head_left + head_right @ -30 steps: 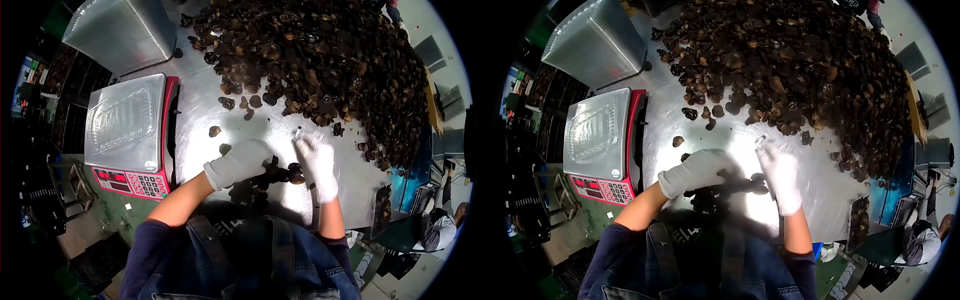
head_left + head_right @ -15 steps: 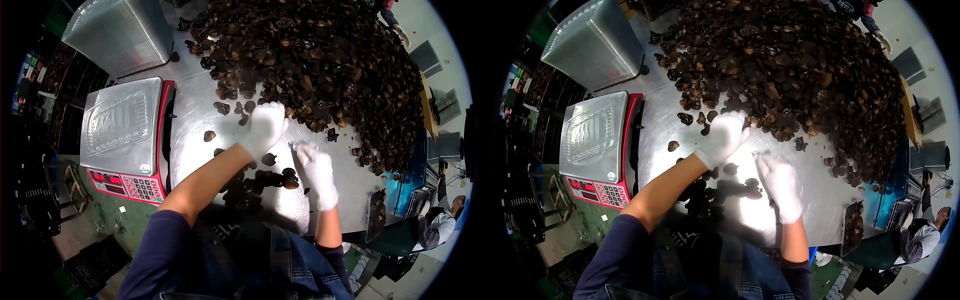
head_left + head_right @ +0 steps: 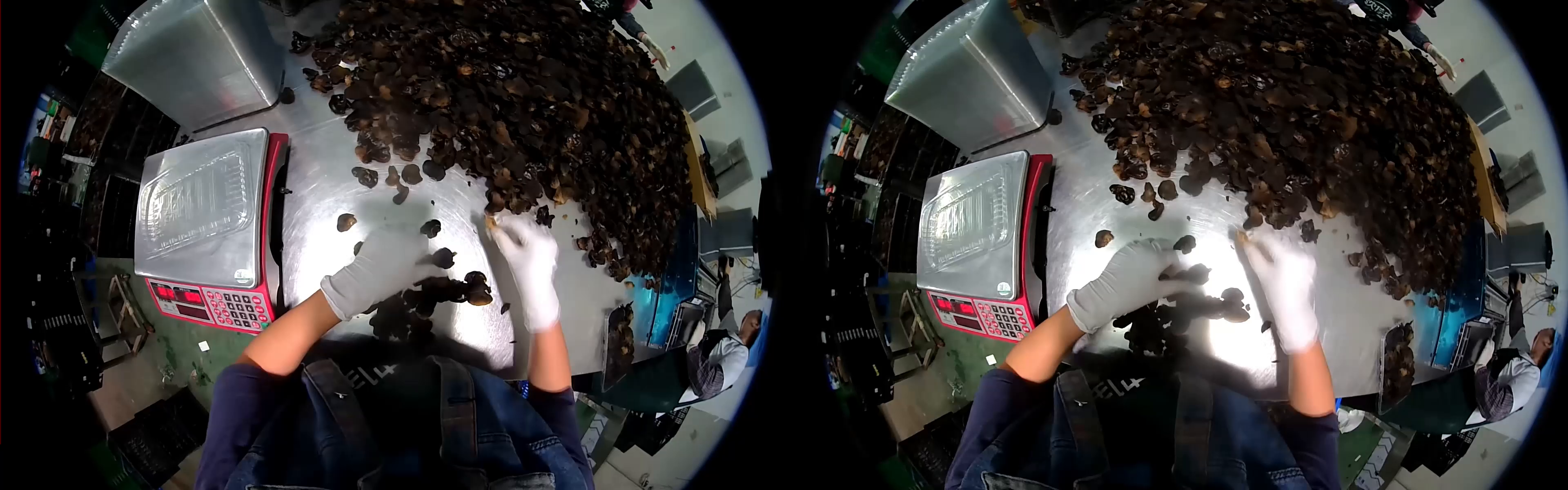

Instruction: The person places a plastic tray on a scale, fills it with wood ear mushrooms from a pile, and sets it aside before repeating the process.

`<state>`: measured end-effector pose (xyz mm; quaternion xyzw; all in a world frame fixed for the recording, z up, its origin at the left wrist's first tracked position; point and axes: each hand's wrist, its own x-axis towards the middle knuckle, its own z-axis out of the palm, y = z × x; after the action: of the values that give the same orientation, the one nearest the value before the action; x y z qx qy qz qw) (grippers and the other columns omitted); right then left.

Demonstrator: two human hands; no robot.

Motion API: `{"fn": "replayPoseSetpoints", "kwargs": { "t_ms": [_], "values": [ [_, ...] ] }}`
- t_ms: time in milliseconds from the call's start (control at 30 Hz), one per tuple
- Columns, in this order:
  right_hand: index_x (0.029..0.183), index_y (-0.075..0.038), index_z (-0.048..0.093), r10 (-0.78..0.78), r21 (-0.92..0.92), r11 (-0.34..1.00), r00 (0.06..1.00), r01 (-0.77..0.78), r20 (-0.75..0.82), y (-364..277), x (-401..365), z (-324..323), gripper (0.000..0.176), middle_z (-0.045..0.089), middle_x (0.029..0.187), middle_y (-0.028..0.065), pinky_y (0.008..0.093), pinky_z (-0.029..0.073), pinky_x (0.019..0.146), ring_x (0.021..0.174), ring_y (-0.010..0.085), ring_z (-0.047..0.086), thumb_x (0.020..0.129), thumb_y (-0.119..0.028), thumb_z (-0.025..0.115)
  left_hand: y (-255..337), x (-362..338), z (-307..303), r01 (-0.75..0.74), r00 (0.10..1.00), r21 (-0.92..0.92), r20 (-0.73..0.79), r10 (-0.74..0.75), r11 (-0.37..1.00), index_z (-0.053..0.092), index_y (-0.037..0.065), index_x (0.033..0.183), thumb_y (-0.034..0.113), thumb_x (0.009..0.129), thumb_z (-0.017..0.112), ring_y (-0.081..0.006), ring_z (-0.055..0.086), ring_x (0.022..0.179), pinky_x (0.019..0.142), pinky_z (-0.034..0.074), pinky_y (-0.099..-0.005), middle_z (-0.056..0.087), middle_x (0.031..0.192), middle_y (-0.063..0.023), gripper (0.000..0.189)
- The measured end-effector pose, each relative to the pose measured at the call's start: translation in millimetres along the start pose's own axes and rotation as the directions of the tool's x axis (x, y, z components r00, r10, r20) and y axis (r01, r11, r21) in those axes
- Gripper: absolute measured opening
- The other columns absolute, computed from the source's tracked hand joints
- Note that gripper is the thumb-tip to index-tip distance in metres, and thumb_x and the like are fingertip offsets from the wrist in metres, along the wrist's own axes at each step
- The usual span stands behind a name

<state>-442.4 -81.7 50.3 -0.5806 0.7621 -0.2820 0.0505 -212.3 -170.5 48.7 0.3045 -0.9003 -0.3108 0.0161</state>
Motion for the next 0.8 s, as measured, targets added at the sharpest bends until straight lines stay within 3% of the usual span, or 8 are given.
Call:
{"fn": "replayPoseSetpoints", "kwargs": {
  "t_ms": [33, 167, 233, 300, 400, 600, 700, 800],
  "values": [
    [0.089, -0.014, 0.076, -0.159, -0.001, 0.987, 0.987, 0.159, -0.002, 10, -20, -19, 0.012, 0.072, 0.081, 0.0102, 0.037, 0.055, 0.068, 0.07, 0.0257, 0.07, 0.079, -0.021, 0.077, -3, 1, 0, -0.008, 1.0, -0.007, 0.006, 0.008, 1.0, 0.066, 0.006, 0.085, 0.034, 0.084, 0.07, -0.0315, 0.065, 0.084, 0.08, 0.052, -0.0427, 0.067, 0.088, -0.0122, 0.028],
    [0.088, -0.015, 0.077, 0.116, -0.239, 0.97, 0.772, 0.047, 0.625, 32, -123, -117, 0.018, 0.068, 0.067, 0.0106, 0.0413, 0.053, 0.06, 0.06, 0.033, 0.066, 0.077, -0.029, 0.08, -11, 9, 12, 0.039, 0.933, -0.006, -0.357, -0.039, 0.999, 0.069, 0.01, 0.098, 0.025, 0.086, 0.068, -0.0327, 0.064, 0.095, 0.083, 0.051, -0.0427, 0.066, 0.103, -0.0138, 0.019],
    [0.098, -0.007, 0.077, 0.285, -0.302, 0.947, 0.715, -0.108, 0.638, 29, -144, -139, 0.029, 0.072, 0.086, 0.0176, 0.0355, 0.055, 0.068, 0.073, 0.0318, 0.07, 0.073, -0.019, 0.083, -10, 24, 17, 0.019, 0.957, -0.117, -0.287, -0.052, 0.993, 0.07, 0.01, 0.099, 0.022, 0.085, 0.069, -0.0347, 0.06, 0.104, 0.089, 0.049, -0.0425, 0.065, 0.111, -0.0139, 0.018],
    [0.109, -0.005, 0.072, 0.353, 0.015, 0.923, 0.861, -0.384, 0.366, 21, -152, -115, 0.04, 0.071, 0.103, 0.0186, 0.0367, 0.054, 0.076, 0.088, 0.0335, 0.07, 0.074, -0.021, 0.082, -15, 35, 50, -0.107, 0.942, 0.028, -0.318, 0.11, 0.994, 0.07, 0.011, 0.099, 0.024, 0.082, 0.071, -0.035, 0.058, 0.108, 0.09, 0.048, -0.0431, 0.065, 0.113, -0.0132, 0.021],
    [0.139, -0.005, 0.052, 0.145, -0.311, 0.947, 0.969, -0.077, 0.201, 28, -142, -60, 0.062, 0.049, 0.143, 0.0198, 0.0494, 0.034, 0.109, 0.132, 0.0397, 0.045, 0.088, -0.036, 0.069, 17, 44, 73, -0.266, 0.908, 0.045, -0.323, 0.266, 0.963, 0.071, 0.012, 0.097, 0.03, 0.075, 0.077, -0.0346, 0.054, 0.113, 0.091, 0.046, -0.0441, 0.064, 0.112, -0.0124, 0.029],
    [0.133, -0.007, 0.057, -0.137, -0.072, 0.985, 0.97, 0.154, 0.2, 28, -98, -5, 0.046, 0.052, 0.142, 0.0176, 0.0464, 0.038, 0.109, 0.131, 0.0402, 0.048, 0.088, -0.014, 0.064, 47, 28, 95, -0.296, 0.909, 0.134, -0.265, 0.322, 0.946, 0.066, 0.009, 0.077, 0.031, 0.066, 0.079, -0.0279, 0.055, 0.093, 0.076, 0.047, -0.0409, 0.06, 0.087, -0.0101, 0.028],
    [0.12, -0.009, 0.066, -0.291, -0.048, 0.938, 0.854, 0.344, 0.431, 38, -136, -36, 0.034, 0.064, 0.128, 0.0126, 0.0437, 0.049, 0.1, 0.123, 0.0335, 0.057, 0.086, -0.01, 0.065, 38, 12, 81, -0.34, 0.898, 0.176, -0.231, 0.374, 0.924, 0.065, 0.008, 0.069, 0.022, 0.069, 0.076, -0.0278, 0.058, 0.084, 0.069, 0.047, -0.0398, 0.059, 0.082, -0.0086, 0.017],
    [0.109, -0.016, 0.074, 0.057, -0.137, 0.985, 0.544, 0.106, 0.837, 18, -144, -120, 0.025, 0.071, 0.112, 0.0059, 0.0396, 0.056, 0.088, 0.11, 0.0268, 0.065, 0.085, -0.019, 0.071, 34, -12, 61, -0.468, 0.884, 0.311, 0.157, 0.441, 0.827, 0.065, 0.008, 0.07, 0.025, 0.069, 0.076, -0.0274, 0.058, 0.083, 0.068, 0.047, -0.0395, 0.058, 0.081, -0.0092, 0.02]
  ]
}}
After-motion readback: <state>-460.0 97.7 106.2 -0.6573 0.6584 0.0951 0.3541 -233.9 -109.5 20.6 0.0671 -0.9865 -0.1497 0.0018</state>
